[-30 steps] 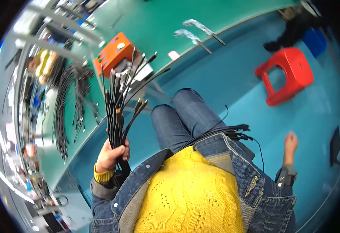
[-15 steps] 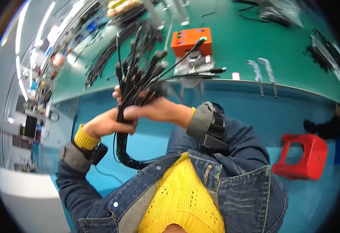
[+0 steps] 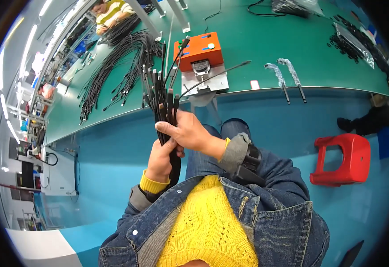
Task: Processing a bundle of black wire harnesses by inserting connectors into a testing machine at a factory workbench.
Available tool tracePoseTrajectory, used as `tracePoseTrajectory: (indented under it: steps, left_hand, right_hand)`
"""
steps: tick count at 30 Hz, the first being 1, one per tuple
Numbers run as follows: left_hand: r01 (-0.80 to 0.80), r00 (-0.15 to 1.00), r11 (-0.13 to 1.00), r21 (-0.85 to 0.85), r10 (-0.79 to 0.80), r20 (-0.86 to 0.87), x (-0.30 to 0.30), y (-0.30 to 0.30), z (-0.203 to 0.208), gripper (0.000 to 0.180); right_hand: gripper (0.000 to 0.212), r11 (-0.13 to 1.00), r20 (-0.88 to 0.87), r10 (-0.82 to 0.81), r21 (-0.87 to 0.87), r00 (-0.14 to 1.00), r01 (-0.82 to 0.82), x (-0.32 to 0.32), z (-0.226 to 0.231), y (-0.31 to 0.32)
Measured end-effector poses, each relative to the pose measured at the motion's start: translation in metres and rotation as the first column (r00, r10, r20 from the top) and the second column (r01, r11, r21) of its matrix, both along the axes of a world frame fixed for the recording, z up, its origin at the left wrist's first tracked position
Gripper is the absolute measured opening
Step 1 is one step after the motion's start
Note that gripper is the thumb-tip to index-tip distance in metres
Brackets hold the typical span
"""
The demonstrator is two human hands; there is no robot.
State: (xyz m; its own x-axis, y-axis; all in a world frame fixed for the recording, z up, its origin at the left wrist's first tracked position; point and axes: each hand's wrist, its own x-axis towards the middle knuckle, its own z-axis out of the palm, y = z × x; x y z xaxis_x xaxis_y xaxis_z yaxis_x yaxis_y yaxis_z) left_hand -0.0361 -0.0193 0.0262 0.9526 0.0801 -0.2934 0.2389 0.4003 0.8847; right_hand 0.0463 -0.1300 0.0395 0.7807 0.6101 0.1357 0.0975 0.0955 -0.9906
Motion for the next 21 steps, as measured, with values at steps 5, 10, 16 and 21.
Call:
tracePoseTrajectory:
  steps: [5,10,16,21]
  left_hand:
    - [-0.065,0.981,0.994,0.084,0.048,0.19,-0.001,0.001,-0.003,0.018]
    - [-0.145,0.968,0.989,-0.008,0.143,0.207,0.001,0.014,-0.004,0.017]
    - [-0.258,0.953,0.964,0.061,0.244,0.177,0.015,0.021,0.001,0.019]
    - [-0.515,0.796,0.857,0.014,0.472,0.379,0.037,0.059,0.018,0.014]
  right_hand:
    - [0.022,0.974,-0.099,0.033,0.227,0.995,-0.009,-0.001,0.002,-0.005]
    - [0.02,0.942,-0.061,0.094,0.327,0.994,-0.069,0.013,0.003,0.012]
    - [0.02,0.914,-0.192,0.169,0.399,0.967,-0.081,0.027,-0.001,0.022]
    - [0.023,0.928,-0.414,-0.053,0.315,0.909,0.197,0.043,-0.027,0.013]
